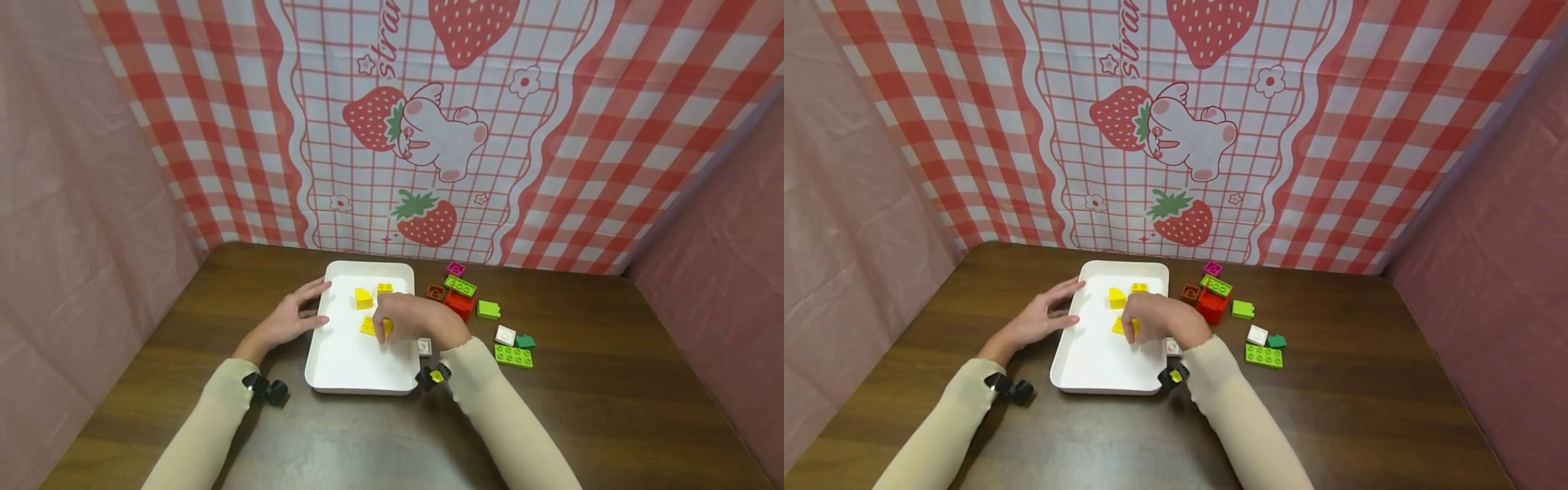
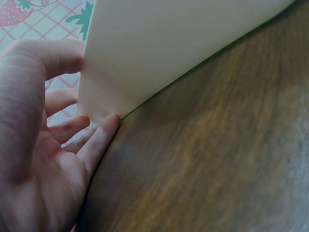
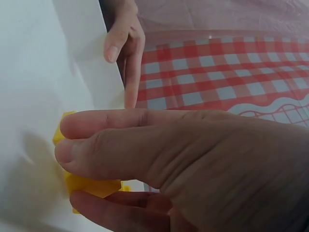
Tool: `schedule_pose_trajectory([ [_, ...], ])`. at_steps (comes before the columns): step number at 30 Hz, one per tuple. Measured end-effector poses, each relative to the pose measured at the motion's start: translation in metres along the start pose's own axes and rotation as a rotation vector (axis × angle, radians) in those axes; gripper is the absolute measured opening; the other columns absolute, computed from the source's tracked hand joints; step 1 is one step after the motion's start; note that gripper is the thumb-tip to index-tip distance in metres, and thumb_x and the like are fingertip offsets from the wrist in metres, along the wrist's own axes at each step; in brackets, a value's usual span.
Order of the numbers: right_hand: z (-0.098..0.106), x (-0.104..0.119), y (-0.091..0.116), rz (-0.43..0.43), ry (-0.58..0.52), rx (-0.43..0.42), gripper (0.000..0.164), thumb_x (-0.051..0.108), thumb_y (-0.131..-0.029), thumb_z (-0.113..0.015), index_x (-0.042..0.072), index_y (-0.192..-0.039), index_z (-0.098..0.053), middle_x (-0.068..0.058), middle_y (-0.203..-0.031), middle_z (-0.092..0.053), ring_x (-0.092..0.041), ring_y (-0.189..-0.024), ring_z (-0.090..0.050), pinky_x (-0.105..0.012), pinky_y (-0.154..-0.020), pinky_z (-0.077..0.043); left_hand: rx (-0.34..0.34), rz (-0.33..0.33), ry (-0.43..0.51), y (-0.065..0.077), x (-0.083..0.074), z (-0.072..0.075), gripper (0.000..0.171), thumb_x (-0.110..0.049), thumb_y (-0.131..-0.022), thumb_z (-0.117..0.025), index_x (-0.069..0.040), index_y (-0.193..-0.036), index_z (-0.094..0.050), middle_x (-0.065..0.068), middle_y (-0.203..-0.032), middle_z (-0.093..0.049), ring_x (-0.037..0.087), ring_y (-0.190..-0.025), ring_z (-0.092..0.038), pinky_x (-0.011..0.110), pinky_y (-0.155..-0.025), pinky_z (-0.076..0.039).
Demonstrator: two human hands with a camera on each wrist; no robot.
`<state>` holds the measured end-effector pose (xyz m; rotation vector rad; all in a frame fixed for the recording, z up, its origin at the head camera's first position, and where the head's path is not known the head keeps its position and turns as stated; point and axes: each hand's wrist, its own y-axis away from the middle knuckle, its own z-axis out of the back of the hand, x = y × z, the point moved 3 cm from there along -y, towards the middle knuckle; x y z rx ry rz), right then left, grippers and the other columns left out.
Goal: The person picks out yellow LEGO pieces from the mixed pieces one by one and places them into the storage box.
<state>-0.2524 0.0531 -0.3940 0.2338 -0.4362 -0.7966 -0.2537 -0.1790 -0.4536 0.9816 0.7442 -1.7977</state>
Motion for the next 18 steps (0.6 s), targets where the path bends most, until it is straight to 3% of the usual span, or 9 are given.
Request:
schedule_pose_trajectory([
  [6, -0.007, -0.002, -0.001, -0.043, -0.02, 0.035, 0.018, 0.005, -0.088, -0.073, 0.02, -0.079, -0.076, -0.005, -0.106, -0.059, -0.02, -0.094, -0.051, -0.028, -0.072, -0.051, -0.003, -0.004, -0.009, -0.007, 0.02, 0.0, 0.076, -0.014, -0.09, -0.073, -0.01, -0.156, -0.036, 0.017, -0.168, -0.018, 0.042, -0.147, -0.028, 0.061, -0.109, -0.044],
  [13, -0.012, 0.0, 0.0, -0.105, -0.159, 0.032, 0.017, 0.006, -0.089, -0.071, 0.016, -0.077, -0.076, -0.005, -0.11, -0.057, -0.023, -0.09, -0.053, -0.026, -0.059, -0.048, -0.001, -0.012, 0.008, -0.008, 0.024, 0.001, 0.075, -0.017, -0.089, -0.074, -0.011, -0.155, -0.038, 0.016, -0.168, -0.018, 0.041, -0.148, -0.027, 0.061, -0.109, -0.043],
  [16, -0.014, 0.0, 0.0, -0.104, -0.142, 0.028, 0.016, 0.009, -0.089, -0.072, 0.017, -0.076, -0.077, -0.004, -0.111, -0.056, -0.022, -0.091, -0.052, -0.028, -0.064, -0.051, 0.0, -0.012, 0.008, -0.008, 0.025, 0.001, 0.075, -0.017, -0.09, -0.074, -0.011, -0.155, -0.038, 0.015, -0.168, -0.018, 0.041, -0.148, -0.027, 0.061, -0.109, -0.043],
  [18, -0.015, 0.001, 0.0, -0.084, -0.072, 0.028, 0.016, 0.011, -0.089, -0.074, 0.021, -0.077, -0.077, -0.003, -0.11, -0.056, -0.021, -0.092, -0.052, -0.029, -0.071, -0.053, 0.001, -0.01, 0.006, -0.008, 0.025, 0.001, 0.075, -0.017, -0.09, -0.074, -0.011, -0.155, -0.038, 0.015, -0.168, -0.018, 0.041, -0.148, -0.027, 0.061, -0.109, -0.043],
])
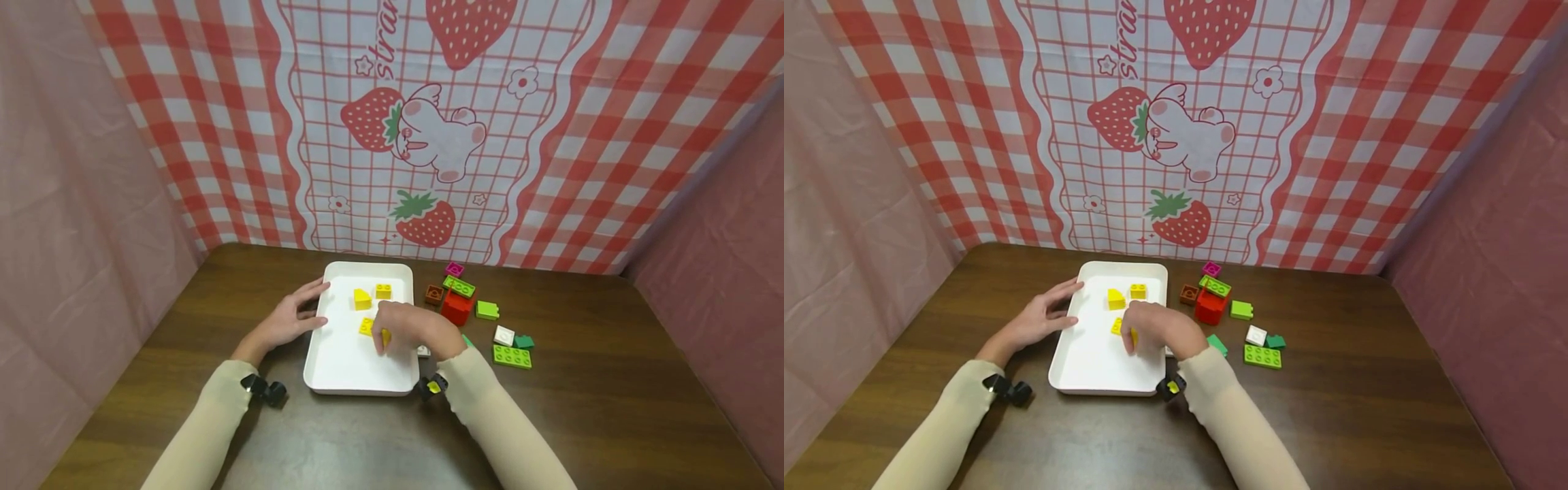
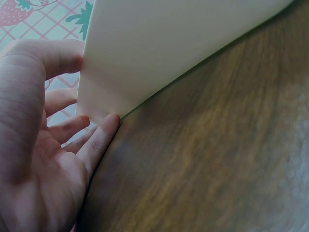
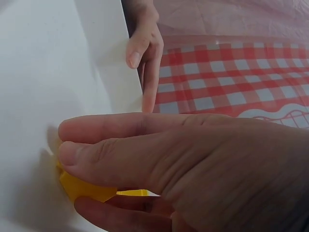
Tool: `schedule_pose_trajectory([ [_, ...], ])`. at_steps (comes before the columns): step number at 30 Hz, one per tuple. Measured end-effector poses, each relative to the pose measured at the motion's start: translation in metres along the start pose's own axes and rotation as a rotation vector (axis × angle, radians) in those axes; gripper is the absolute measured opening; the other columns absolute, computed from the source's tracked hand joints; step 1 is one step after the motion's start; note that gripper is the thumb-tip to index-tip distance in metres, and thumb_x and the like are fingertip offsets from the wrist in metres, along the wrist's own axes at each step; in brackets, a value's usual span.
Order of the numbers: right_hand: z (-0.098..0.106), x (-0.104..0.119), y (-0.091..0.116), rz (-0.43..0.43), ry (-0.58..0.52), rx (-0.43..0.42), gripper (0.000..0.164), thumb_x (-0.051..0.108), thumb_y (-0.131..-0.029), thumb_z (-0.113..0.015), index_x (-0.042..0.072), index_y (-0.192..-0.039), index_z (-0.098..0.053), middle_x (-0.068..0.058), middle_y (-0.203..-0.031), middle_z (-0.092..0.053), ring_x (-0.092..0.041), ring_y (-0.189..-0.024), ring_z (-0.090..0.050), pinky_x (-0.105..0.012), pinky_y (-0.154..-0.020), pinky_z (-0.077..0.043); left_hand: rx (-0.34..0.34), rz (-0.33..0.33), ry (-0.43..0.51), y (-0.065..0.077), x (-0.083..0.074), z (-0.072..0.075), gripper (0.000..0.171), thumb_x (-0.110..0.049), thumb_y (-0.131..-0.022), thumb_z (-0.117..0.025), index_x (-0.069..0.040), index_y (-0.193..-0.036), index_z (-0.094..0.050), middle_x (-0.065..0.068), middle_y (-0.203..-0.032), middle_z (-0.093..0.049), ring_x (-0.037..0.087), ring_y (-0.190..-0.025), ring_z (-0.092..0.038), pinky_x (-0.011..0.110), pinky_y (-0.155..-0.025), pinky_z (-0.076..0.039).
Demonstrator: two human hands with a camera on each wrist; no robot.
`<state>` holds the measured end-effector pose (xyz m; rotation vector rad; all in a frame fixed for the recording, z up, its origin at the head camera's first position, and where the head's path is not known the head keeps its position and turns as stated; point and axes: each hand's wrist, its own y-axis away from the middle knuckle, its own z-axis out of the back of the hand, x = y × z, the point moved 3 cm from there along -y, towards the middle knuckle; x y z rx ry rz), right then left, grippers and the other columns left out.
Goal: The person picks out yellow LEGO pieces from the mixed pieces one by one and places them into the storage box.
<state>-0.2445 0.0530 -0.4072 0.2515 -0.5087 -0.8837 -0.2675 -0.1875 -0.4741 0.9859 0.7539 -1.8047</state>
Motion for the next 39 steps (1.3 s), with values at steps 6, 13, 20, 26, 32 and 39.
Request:
schedule_pose_trajectory([
  [6, -0.0022, 0.0021, 0.0013, -0.003, 0.064, -0.002, 0.017, 0.012, -0.087, -0.076, 0.026, -0.078, -0.078, 0.0, -0.109, -0.057, -0.02, -0.096, -0.052, -0.033, -0.086, -0.057, 0.0, 0.01, -0.01, 0.0017, -0.0016, -0.0008, 0.076, -0.018, -0.089, -0.074, -0.012, -0.156, -0.037, 0.015, -0.168, -0.018, 0.041, -0.148, -0.026, 0.061, -0.109, -0.044],
  [13, -0.0041, 0.0012, 0.002, -0.015, 0.061, -0.005, 0.018, 0.011, -0.087, -0.077, 0.027, -0.078, -0.079, -0.001, -0.11, -0.056, -0.02, -0.097, -0.052, -0.033, -0.087, -0.057, 0.0, 0.026, -0.011, 0.0028, -0.0021, -0.0019, 0.077, -0.018, -0.089, -0.074, -0.013, -0.156, -0.036, 0.013, -0.168, -0.018, 0.04, -0.148, -0.027, 0.06, -0.109, -0.043],
  [20, -0.0048, 0.0006, 0.0034, 0.011, 0.071, -0.016, 0.016, 0.012, -0.089, -0.075, 0.025, -0.081, -0.079, -0.001, -0.109, -0.056, -0.02, -0.096, -0.052, -0.032, -0.086, -0.057, 0.006, 0.009, -0.012, 0.0019, -0.001, -0.0036, 0.076, -0.018, -0.089, -0.074, -0.012, -0.156, -0.037, 0.015, -0.168, -0.018, 0.042, -0.148, -0.027, 0.06, -0.108, -0.044],
  [26, -0.0019, 0.0004, 0.0058, 0.034, 0.061, -0.012, 0.014, 0.013, -0.091, -0.072, 0.022, -0.086, -0.08, -0.003, -0.109, -0.056, -0.02, -0.096, -0.052, -0.033, -0.088, -0.056, 0.0, 0.011, -0.019, -0.0007, -0.0022, -0.0045, 0.075, -0.014, -0.09, -0.073, -0.01, -0.156, -0.036, 0.017, -0.168, -0.017, 0.042, -0.147, -0.027, 0.061, -0.109, -0.044],
  [32, 0.002, 0.0012, 0.0057, 0.062, 0.036, -0.003, 0.018, 0.01, -0.095, -0.066, 0.02, -0.093, -0.08, -0.005, -0.11, -0.057, -0.02, -0.098, -0.051, -0.033, -0.088, -0.054, -0.003, 0.018, -0.03, -0.0023, -0.0042, -0.0037, 0.074, -0.008, -0.091, -0.07, -0.004, -0.156, -0.033, 0.021, -0.168, -0.014, 0.046, -0.147, -0.026, 0.062, -0.108, -0.042],
  [39, 0.0044, 0.0053, 0.0057, 0.029, 0.051, 0.021, 0.012, 0.022, -0.094, -0.07, 0.025, -0.101, -0.079, -0.001, -0.11, -0.057, -0.019, -0.101, -0.05, -0.034, -0.092, -0.054, 0.005, 0.014, -0.03, -0.0007, -0.0057, -0.0009, 0.074, -0.018, -0.09, -0.073, -0.01, -0.155, -0.038, 0.017, -0.168, -0.017, 0.042, -0.148, -0.026, 0.061, -0.108, -0.044],
])
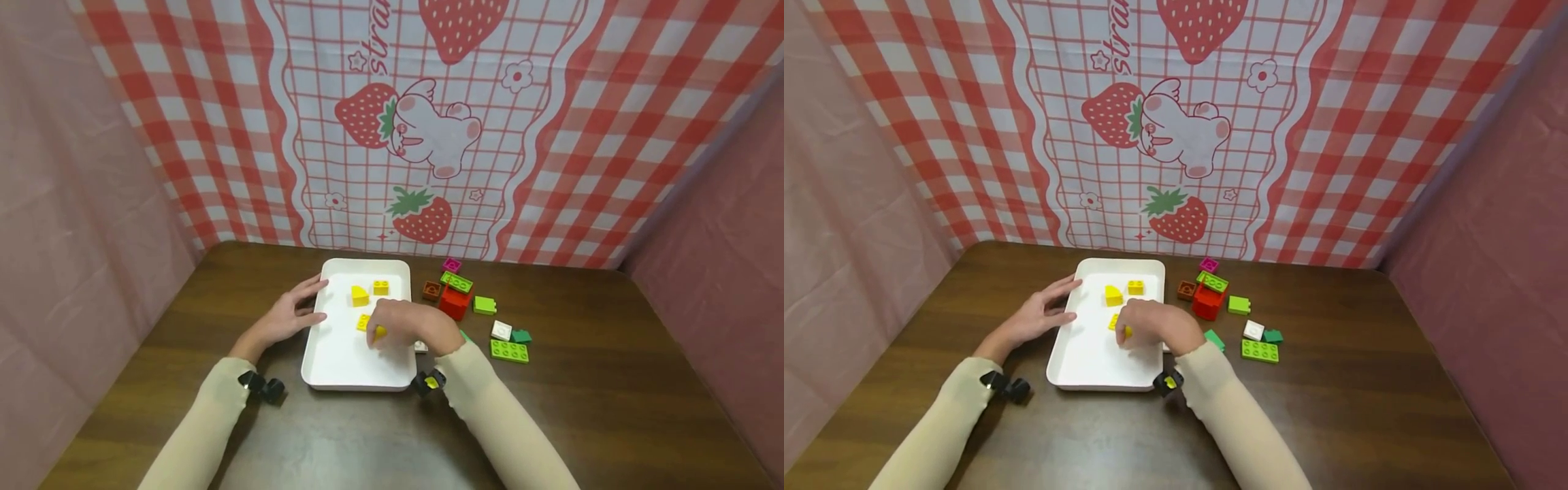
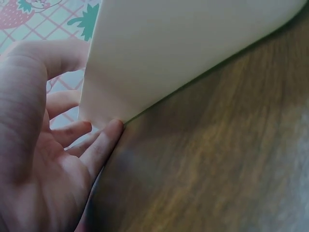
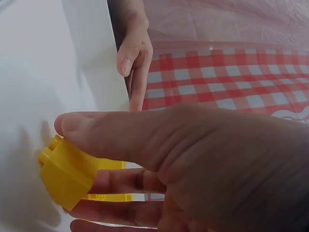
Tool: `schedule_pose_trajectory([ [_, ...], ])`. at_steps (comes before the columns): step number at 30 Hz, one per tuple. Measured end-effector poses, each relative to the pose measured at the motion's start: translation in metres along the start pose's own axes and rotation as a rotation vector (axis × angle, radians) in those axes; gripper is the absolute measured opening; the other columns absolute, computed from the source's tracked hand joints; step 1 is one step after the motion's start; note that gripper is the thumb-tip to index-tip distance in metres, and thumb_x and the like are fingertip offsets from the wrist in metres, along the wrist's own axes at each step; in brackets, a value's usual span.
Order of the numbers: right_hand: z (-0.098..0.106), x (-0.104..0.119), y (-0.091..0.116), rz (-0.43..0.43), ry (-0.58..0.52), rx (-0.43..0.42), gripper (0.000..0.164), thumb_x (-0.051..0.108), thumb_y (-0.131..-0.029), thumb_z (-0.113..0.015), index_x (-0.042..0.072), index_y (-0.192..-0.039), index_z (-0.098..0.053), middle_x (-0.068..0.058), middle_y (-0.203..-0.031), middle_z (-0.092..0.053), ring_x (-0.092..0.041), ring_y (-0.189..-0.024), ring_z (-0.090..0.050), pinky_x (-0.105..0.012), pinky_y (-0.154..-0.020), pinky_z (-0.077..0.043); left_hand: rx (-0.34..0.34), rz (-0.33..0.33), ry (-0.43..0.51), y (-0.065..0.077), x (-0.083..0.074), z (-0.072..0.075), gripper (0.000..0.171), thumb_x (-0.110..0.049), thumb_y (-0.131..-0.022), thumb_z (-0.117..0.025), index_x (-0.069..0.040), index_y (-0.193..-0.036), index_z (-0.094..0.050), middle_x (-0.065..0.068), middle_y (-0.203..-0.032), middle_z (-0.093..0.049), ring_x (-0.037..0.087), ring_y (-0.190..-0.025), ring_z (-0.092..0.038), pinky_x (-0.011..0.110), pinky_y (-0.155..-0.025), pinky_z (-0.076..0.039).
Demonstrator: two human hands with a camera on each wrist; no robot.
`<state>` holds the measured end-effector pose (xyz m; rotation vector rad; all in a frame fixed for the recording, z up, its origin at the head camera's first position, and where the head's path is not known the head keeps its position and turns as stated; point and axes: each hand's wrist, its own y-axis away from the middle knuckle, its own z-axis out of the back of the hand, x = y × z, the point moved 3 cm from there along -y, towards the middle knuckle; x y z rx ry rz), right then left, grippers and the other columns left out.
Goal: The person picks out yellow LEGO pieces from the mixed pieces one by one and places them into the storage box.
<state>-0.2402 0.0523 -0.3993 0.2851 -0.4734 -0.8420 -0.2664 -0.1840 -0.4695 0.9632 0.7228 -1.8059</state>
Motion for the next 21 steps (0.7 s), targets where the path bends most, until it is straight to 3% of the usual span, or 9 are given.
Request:
schedule_pose_trajectory([
  [10, 0.006, 0.002, 0.003, -0.03, 0.0, 0.018, 0.022, 0.024, -0.097, -0.065, 0.024, -0.117, -0.075, 0.002, -0.127, -0.066, -0.018, -0.108, -0.054, -0.04, -0.107, -0.051, 0.016, 0.021, -0.041, 0.0, -0.007, -0.002, 0.071, -0.023, -0.092, -0.072, -0.01, -0.154, -0.04, 0.018, -0.168, -0.015, 0.043, -0.148, -0.024, 0.061, -0.109, -0.043],
  [21, 0.017, 0.003, 0.01, -0.014, 0.024, 0.007, 0.032, 0.024, -0.096, -0.067, 0.023, -0.128, -0.069, 0.001, -0.123, -0.068, -0.019, -0.107, -0.058, -0.04, -0.1, -0.056, 0.025, 0.051, -0.088, 0.002, -0.011, -0.002, 0.069, -0.026, -0.091, -0.072, -0.015, -0.153, -0.043, 0.016, -0.169, -0.013, 0.042, -0.148, -0.024, 0.06, -0.109, -0.044],
])
